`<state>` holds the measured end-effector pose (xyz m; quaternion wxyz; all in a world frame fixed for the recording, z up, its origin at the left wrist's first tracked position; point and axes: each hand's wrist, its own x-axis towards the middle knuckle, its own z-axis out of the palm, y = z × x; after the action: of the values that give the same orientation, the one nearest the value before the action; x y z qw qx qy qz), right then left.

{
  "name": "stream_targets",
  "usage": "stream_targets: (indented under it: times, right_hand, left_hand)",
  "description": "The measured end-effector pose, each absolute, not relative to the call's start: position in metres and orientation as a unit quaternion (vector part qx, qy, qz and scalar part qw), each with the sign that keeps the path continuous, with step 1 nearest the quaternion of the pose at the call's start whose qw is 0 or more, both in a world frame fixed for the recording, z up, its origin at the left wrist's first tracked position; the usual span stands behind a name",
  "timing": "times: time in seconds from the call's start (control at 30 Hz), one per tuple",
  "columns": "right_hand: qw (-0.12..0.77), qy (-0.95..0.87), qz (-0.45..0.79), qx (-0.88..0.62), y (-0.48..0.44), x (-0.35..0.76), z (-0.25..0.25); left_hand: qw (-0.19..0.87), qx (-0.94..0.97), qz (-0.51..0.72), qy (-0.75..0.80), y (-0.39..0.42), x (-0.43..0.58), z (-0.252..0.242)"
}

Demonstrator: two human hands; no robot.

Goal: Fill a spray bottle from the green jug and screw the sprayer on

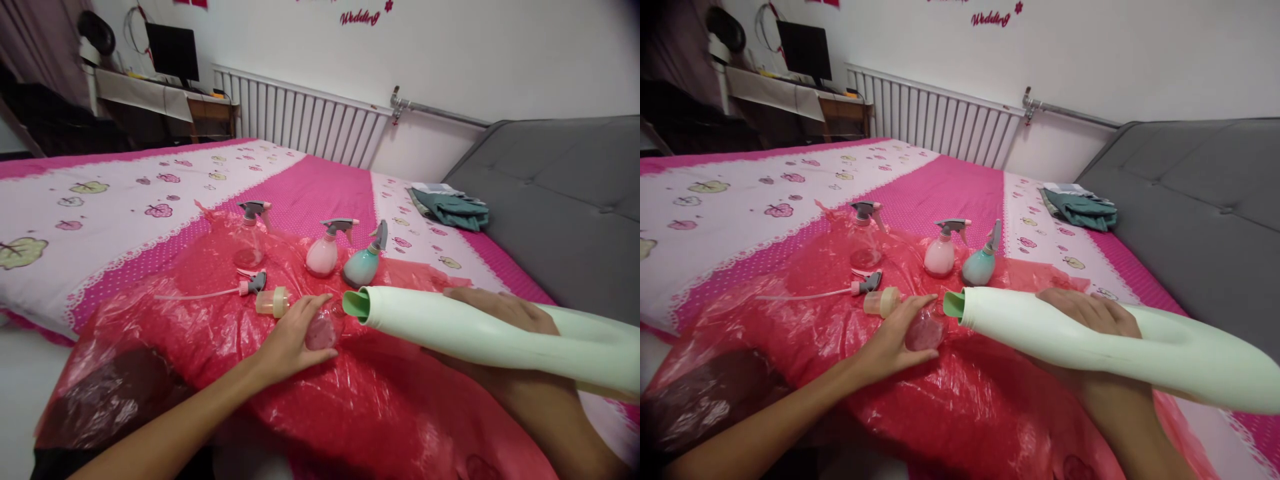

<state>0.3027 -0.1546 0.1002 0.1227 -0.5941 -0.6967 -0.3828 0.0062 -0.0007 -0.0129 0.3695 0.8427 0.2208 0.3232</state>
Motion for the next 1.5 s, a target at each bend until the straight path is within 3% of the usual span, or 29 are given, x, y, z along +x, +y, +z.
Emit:
stream_targets:
  times: [1.5]
  right_hand:
    - [0.131,-0.72,-0.419,-0.538,-0.1541,0.3053,0.1073]
  left_hand:
    - [0.36,0.852,0.316,0.208,0.0001,0.0062,-0.0154]
